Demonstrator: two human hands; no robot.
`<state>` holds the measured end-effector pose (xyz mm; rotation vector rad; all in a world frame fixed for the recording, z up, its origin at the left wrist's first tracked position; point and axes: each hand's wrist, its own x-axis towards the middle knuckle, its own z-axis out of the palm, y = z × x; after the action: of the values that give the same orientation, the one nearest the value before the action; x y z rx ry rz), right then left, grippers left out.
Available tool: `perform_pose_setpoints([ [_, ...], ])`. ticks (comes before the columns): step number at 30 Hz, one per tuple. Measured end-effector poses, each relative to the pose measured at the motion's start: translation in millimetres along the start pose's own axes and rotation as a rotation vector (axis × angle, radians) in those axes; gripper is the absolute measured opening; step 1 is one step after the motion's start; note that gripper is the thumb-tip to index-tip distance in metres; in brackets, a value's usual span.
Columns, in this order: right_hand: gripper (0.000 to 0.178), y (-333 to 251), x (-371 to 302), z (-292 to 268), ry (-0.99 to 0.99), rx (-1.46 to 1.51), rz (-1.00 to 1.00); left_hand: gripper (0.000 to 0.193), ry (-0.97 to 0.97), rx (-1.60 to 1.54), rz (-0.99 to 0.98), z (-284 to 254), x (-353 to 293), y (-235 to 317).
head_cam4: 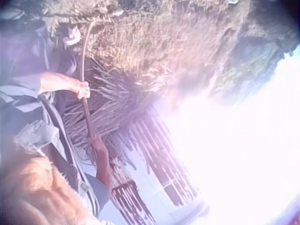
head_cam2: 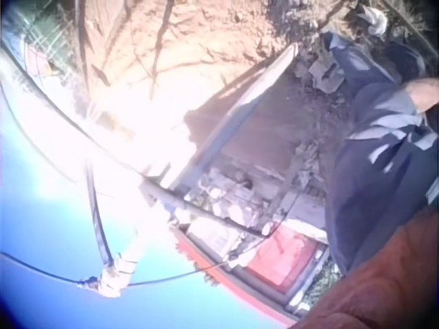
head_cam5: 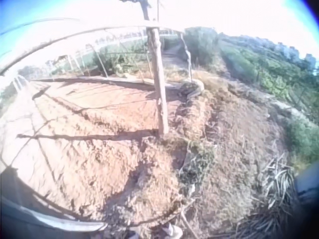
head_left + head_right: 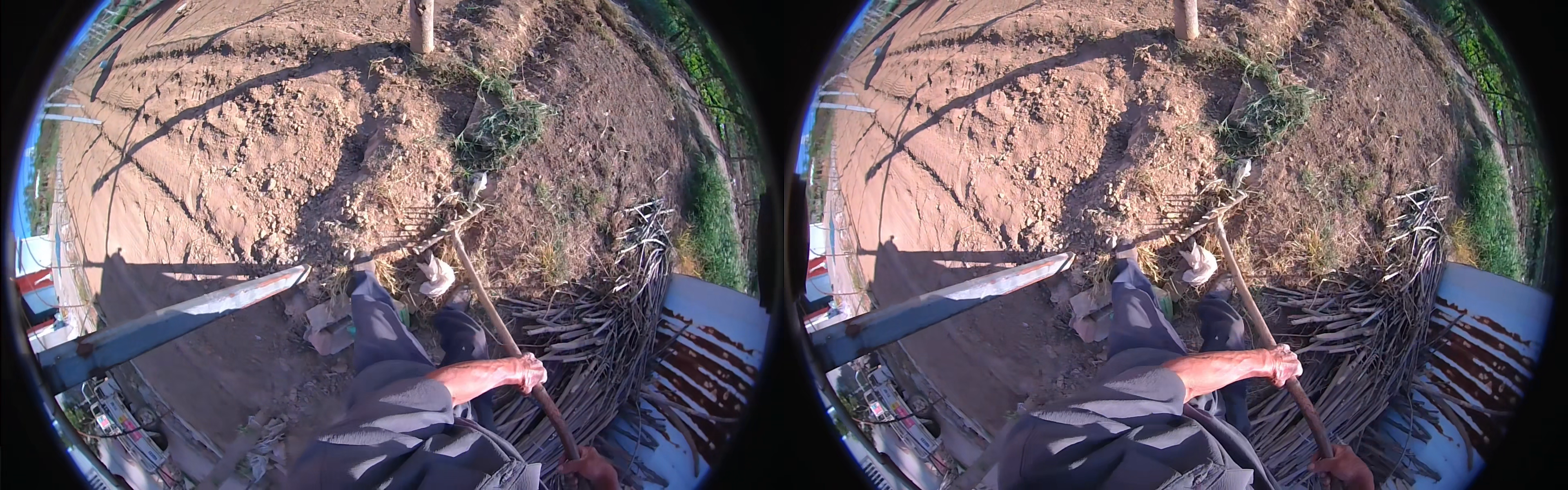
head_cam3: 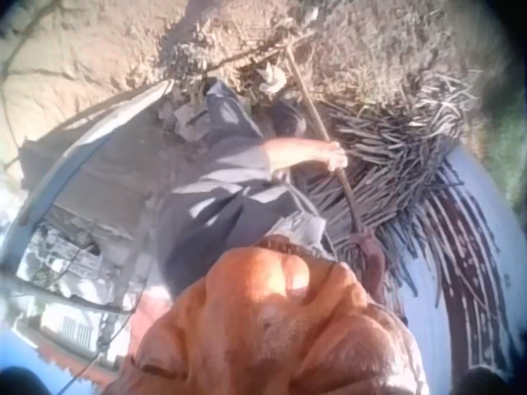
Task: The person uses a rake to level and smooth a patch of dry soil in an outdoor garden area. The person repeatedly drags the rake across the ground to break up clumps and create a uniform surface.
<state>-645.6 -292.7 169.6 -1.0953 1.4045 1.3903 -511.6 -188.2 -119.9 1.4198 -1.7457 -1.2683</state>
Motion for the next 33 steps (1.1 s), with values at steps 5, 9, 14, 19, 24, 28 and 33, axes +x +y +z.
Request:
perform_pose_setpoints([
  [5, 0.036, 73.9, -8.2, -2.3, -0.059, 0.074, -0.238, 0.012, 0.044, -0.015, 0.007, -29.5, -26.1, 39.4],
  [9, 0.029, 25.5, -28.7, -25.7, 0.117, -0.203, -0.158, 0.014, 0.273, 0.063, -0.015, -86.9, -30.8, 44.4],
  [14, 0.042, -99.5, -33.3, -11.2, 0.422, -0.504, -0.579, 0.014, 0.176, 0.224, -0.212, -180.7, -98.8, 11.8],
  [19, 0.021, -170.8, 50.9, 16.1, -0.394, -0.117, -0.648, 0.015, 0.330, 0.428, -0.369, -230.9, -217.1, 10.9],
  [24, 0.030, -241.6, 119.3, 72.2, -0.863, 0.126, -0.392, 0.011, 0.578, 0.461, -0.428, -227.5, -294.2, -40.1],
  [28, 0.052, -301.5, 188.1, 120.6, -0.741, -0.128, -0.423, 0.042, 0.663, 0.462, -0.811, -173.3, -348.4, -133.4],
  [33, 0.048, -288.2, 213.1, 139.1, -0.035, -0.735, -0.852, 0.095, 1.259, -0.709, -1.374, -29.9, -335.1, -224.3],
])
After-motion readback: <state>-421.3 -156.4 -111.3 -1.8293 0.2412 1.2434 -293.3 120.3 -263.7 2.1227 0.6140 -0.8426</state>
